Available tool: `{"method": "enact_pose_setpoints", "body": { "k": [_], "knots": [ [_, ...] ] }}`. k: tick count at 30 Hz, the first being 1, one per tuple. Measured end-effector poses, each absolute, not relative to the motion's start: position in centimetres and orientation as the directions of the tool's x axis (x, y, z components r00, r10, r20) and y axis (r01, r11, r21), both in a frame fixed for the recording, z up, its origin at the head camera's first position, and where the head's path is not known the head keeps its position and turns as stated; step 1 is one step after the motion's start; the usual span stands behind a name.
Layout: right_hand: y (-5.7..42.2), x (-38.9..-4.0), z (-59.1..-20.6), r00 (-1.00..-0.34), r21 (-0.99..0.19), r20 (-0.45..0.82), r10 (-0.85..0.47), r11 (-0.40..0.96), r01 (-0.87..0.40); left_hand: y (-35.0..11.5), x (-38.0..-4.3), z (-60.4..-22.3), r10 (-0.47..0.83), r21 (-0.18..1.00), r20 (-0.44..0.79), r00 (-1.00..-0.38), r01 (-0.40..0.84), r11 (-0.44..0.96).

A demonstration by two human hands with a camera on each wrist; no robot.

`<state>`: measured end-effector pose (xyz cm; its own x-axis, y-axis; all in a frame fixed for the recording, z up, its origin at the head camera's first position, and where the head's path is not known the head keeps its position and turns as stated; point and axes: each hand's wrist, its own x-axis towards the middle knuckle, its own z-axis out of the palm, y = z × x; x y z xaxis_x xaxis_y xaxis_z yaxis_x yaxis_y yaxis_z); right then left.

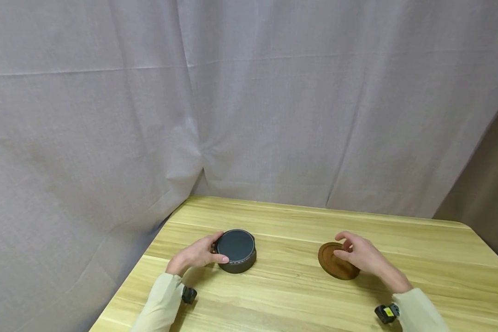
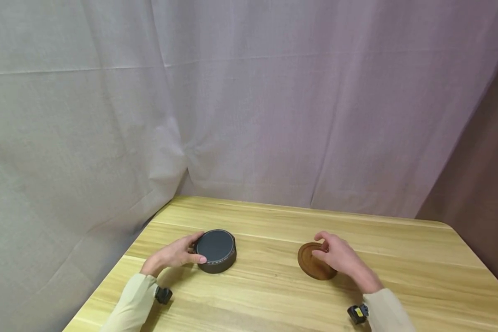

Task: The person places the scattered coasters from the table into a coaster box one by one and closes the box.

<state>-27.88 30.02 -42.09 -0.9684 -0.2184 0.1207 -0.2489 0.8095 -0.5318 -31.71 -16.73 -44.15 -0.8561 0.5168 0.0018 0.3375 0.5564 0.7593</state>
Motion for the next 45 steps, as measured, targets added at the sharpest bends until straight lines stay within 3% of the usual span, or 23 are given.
{"method": "enact_pose_setpoints", "body": {
  "k": [21, 29, 45],
  "knots": [
    [32.8, -28.6, -43.9, -0.975, -0.388, 0.123, -0.184, 0.896, -0.218, -16.5, -31.8, -44.5, 0.503, 0.746, 0.012, -0.864, 0.342, 0.571],
    [32.9, -28.6, -43.8, -0.982, -0.418, 0.039, -0.183, 0.89, -0.182, -16.5, -31.6, -44.3, 0.498, 0.765, 0.006, -0.867, 0.324, 0.557],
    [32.5, -28.6, -43.7, -0.985, -0.383, 0.018, -0.172, 0.909, -0.166, -16.6, -31.5, -44.0, 0.5, 0.782, -0.01, -0.866, 0.305, 0.543]
  ]
}}
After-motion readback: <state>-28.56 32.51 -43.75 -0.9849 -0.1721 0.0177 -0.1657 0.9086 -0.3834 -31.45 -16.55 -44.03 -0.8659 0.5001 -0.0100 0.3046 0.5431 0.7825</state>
